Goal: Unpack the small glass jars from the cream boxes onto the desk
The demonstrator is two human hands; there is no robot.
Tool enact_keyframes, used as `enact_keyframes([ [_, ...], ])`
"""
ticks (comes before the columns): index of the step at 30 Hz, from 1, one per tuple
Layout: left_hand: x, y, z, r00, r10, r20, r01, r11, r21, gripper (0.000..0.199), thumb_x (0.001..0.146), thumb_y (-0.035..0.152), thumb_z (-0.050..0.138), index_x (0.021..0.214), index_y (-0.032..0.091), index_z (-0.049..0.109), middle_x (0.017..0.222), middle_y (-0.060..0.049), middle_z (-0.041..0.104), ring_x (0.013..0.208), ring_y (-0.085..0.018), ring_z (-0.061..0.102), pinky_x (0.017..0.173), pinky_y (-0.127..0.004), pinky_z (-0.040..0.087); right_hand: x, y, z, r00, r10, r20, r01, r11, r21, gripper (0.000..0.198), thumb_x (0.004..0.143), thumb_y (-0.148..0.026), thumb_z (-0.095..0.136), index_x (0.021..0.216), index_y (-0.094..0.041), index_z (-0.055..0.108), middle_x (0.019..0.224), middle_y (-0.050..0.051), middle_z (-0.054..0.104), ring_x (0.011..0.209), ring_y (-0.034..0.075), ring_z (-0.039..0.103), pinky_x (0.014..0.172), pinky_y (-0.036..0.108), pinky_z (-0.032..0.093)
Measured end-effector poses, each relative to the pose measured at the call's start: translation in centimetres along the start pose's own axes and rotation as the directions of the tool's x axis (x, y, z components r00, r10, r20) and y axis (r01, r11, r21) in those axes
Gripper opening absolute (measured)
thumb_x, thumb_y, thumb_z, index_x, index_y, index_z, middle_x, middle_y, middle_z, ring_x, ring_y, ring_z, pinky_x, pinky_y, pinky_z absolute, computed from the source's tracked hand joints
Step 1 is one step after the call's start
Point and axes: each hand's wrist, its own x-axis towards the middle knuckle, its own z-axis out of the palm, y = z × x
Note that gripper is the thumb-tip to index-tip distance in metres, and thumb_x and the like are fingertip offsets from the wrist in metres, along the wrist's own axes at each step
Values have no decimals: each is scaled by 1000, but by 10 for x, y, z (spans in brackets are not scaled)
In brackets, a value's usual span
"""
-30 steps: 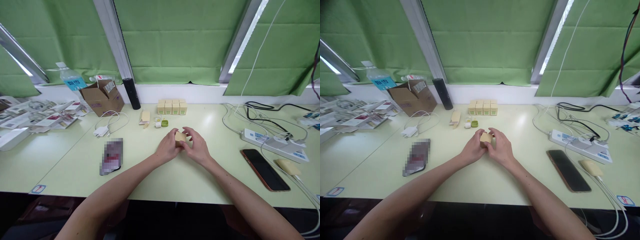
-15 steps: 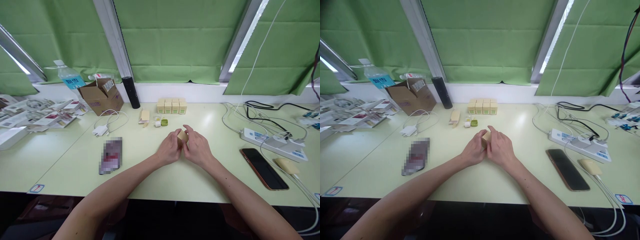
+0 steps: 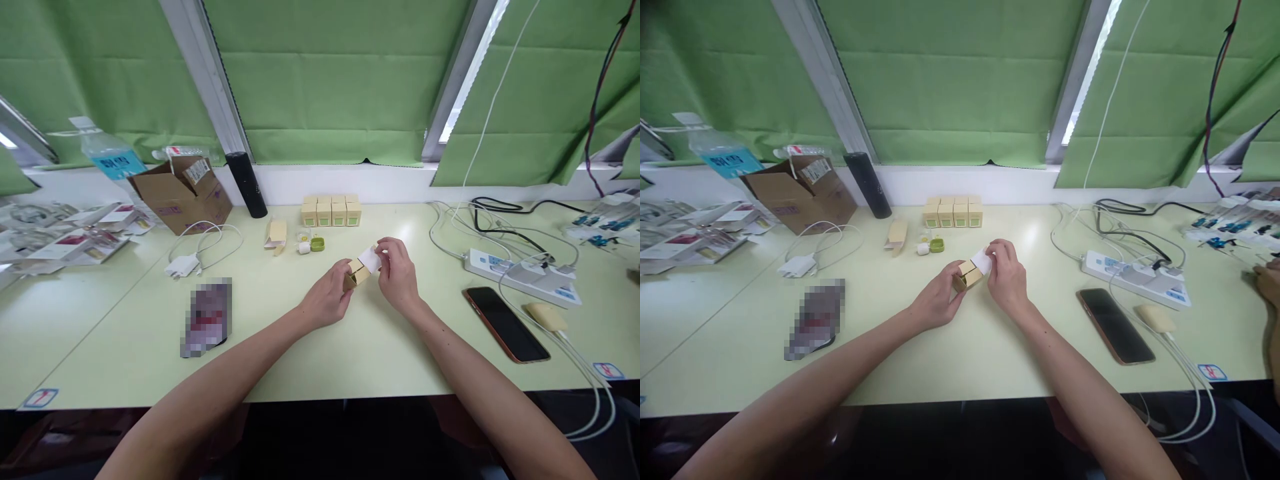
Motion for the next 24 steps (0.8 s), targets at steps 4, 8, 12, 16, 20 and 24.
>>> enact_keyframes([
  [4, 0, 1, -1, 999, -26, 25, 22, 992, 121, 42, 95, 17, 52, 132, 26, 34, 155, -18, 45, 119, -30, 66, 72, -38, 58, -2, 2, 1, 992, -120, -42, 114, 984, -134, 28, 89, -8, 41, 94, -24, 63, 125, 10, 59, 103, 24, 63, 61, 30, 45],
  [8, 1, 1, -2, 999, -47, 18, 45, 990, 131, 41, 96, 16, 49, 133, 26, 35, 154, -19, 45, 127, -31, 63, 70, -37, 58, -4, 4, 1, 981, -187, -45, 175, 966, -189, 39, 81, -1, 41, 92, -26, 69, 123, 9, 61, 113, 27, 59, 58, 30, 48],
  [12, 3, 3, -4, 999, -45, 16, 43, 994, 96, 54, 96, 15, 49, 145, 24, 31, 152, -19, 48, 136, -32, 57, 77, -38, 61, -3, 5, 1, 968, -247, -40, 239, 960, -148, 47, 81, 4, 41, 93, -29, 73, 128, 9, 61, 129, 29, 51, 74, 39, 62],
  [16, 4, 6, -6, 997, -66, 36, 63, 995, 75, 65, 97, 17, 49, 156, 25, 23, 153, -19, 48, 139, -33, 54, 89, -45, 62, -3, 4, 2, 967, -253, -24, 249, 964, -95, 50, 84, 3, 42, 95, -31, 77, 133, 7, 62, 137, 30, 46, 89, 49, 64],
  [20, 4, 6, -4, 998, -53, 19, 52, 996, 74, 74, 97, 16, 49, 162, 25, 15, 156, -19, 46, 142, -34, 52, 98, -51, 60, -2, 2, 0, 970, -240, 22, 241, 969, -49, 49, 85, 1, 42, 91, -31, 78, 136, 6, 63, 143, 32, 41, 92, 52, 63],
  [24, 3, 2, -2, 999, -28, -19, 30, 992, 122, 78, 96, 12, 47, 164, 21, 10, 154, -22, 47, 142, -35, 52, 101, -53, 59, -1, 1, -4, 962, -272, 11, 272, 961, -44, 44, 83, 1, 43, 82, -28, 76, 131, 5, 67, 142, 33, 42, 93, 53, 60],
])
